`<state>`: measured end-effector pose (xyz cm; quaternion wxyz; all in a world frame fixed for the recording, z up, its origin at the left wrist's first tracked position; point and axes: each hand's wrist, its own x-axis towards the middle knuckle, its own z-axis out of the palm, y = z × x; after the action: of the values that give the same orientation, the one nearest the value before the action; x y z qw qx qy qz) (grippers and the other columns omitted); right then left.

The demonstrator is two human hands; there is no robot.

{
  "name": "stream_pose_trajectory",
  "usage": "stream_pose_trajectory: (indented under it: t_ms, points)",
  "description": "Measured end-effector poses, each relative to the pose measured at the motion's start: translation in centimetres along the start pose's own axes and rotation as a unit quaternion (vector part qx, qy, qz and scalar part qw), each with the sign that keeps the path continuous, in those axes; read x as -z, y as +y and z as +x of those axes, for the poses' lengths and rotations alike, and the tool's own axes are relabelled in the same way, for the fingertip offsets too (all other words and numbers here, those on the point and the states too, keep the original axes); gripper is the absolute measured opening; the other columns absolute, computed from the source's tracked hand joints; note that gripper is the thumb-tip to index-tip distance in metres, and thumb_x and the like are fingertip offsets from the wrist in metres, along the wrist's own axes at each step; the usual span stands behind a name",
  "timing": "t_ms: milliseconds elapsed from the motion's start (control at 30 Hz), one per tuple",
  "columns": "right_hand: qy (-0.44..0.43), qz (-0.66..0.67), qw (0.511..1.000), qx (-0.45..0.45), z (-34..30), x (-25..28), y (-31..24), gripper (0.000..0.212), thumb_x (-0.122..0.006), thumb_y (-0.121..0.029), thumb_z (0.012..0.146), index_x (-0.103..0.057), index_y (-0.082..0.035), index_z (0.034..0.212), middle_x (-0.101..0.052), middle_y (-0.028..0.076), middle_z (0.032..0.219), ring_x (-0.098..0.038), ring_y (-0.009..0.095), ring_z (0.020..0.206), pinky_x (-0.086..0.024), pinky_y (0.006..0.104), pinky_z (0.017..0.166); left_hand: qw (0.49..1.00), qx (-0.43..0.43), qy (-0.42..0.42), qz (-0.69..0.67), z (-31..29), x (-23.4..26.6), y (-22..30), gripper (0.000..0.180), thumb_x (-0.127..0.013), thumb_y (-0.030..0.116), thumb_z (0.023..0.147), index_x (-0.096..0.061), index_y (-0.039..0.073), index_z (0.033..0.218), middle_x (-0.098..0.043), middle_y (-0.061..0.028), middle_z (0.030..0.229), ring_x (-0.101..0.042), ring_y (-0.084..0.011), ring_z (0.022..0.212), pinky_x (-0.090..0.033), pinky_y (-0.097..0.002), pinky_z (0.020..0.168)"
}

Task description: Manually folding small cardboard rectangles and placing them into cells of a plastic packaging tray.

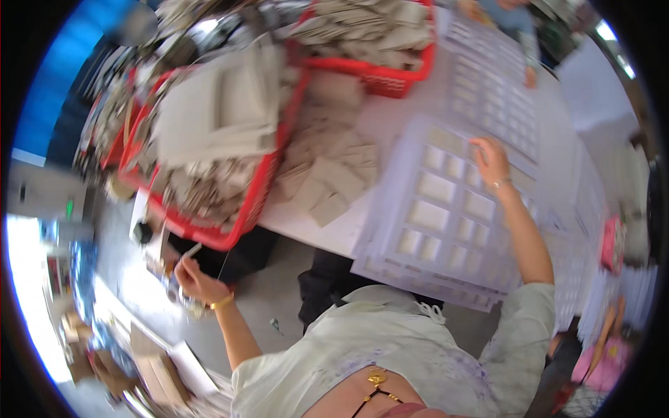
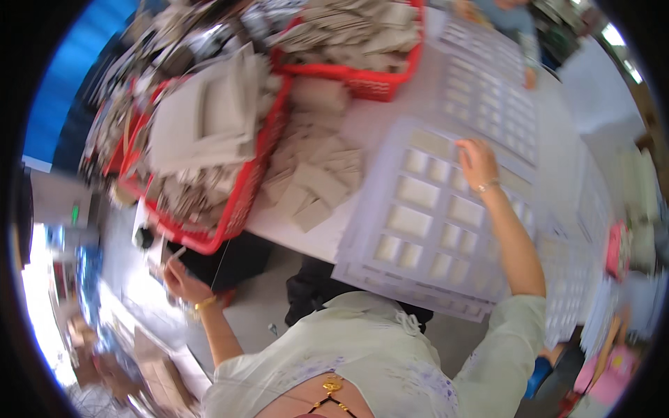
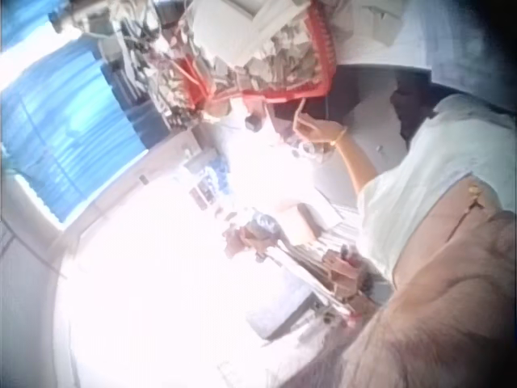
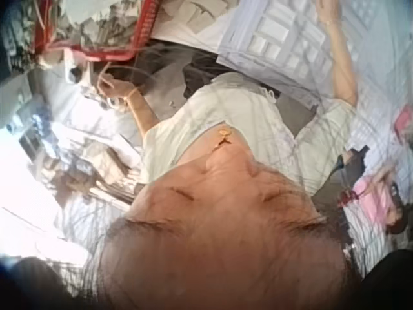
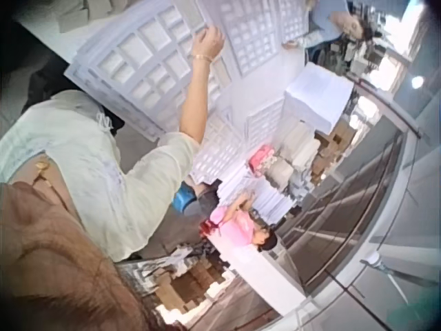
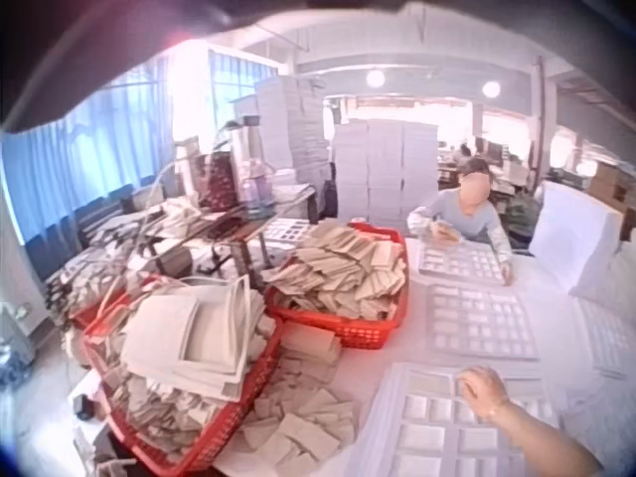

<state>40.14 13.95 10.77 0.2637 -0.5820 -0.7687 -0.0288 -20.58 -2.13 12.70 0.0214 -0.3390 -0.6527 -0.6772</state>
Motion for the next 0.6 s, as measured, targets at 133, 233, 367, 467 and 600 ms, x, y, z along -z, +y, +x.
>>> stream_pose_trajectory:
  t_ms: [133,233,367,467,600]
  points:
    - [-0.137,-0.059,0.988,0.038,1.1,-1.2,-2.0,0.024,-0.055,-0.002,0.078,-0.062,-0.009,0.1,-0.064,0.01,0.093,-0.057,0.032,0.095,-0.046,0.0428,0.08,0.977,0.145,0.141,-0.072,2.2,3.0,-5.4,0.014,-0.059,0.018,0.093,-0.06,0.006,0.087,-0.054,0.0019,0.073,-0.045,-0.0053,0.064,-0.038,-0.02,0.058]
    - [-0.104,-0.098,0.99,0.005,1.4,-2.2,-1.8,0.027,-0.053,-0.001,0.08,-0.059,-0.009,0.105,-0.065,0.008,0.1,-0.057,0.029,0.098,-0.044,0.0415,0.086,0.955,0.214,0.196,-0.058,3.0,5.8,-10.8,0.014,-0.061,0.02,0.091,-0.061,0.006,0.088,-0.056,0.0029,0.074,-0.043,-0.0039,0.062,-0.036,-0.0183,0.057]
    - [-0.195,-0.099,0.975,0.027,2.5,-2.0,-1.6,0.032,-0.052,0.0,0.081,-0.057,-0.009,0.112,-0.065,0.007,0.104,-0.057,0.028,0.099,-0.042,0.0407,0.087,0.955,0.215,0.201,-0.032,3.7,8.4,-20.8,0.018,-0.066,0.022,0.088,-0.062,0.004,0.085,-0.058,0.0024,0.075,-0.047,-0.0055,0.062,-0.04,-0.0196,0.057]
    - [-0.127,-0.123,0.984,-0.004,2.8,-1.5,-1.7,0.035,-0.052,0.0,0.081,-0.055,-0.008,0.115,-0.065,0.009,0.104,-0.059,0.028,0.093,-0.044,0.0396,0.084,0.943,0.291,0.159,0.009,3.8,7.2,-25.8,0.019,-0.067,0.021,0.087,-0.064,0.002,0.083,-0.062,-0.001,0.072,-0.053,-0.0073,0.06,-0.043,-0.0203,0.056]
    - [-0.109,0.002,0.993,-0.047,1.7,0.2,-2.3,0.034,-0.054,-0.001,0.081,-0.055,-0.005,0.115,-0.065,0.013,0.103,-0.062,0.028,0.085,-0.046,0.0389,0.08,0.914,0.394,0.093,0.022,3.9,2.2,-32.8,0.02,-0.069,0.021,0.085,-0.065,0.002,0.081,-0.066,-0.004,0.073,-0.055,-0.0079,0.058,-0.043,-0.02,0.051]
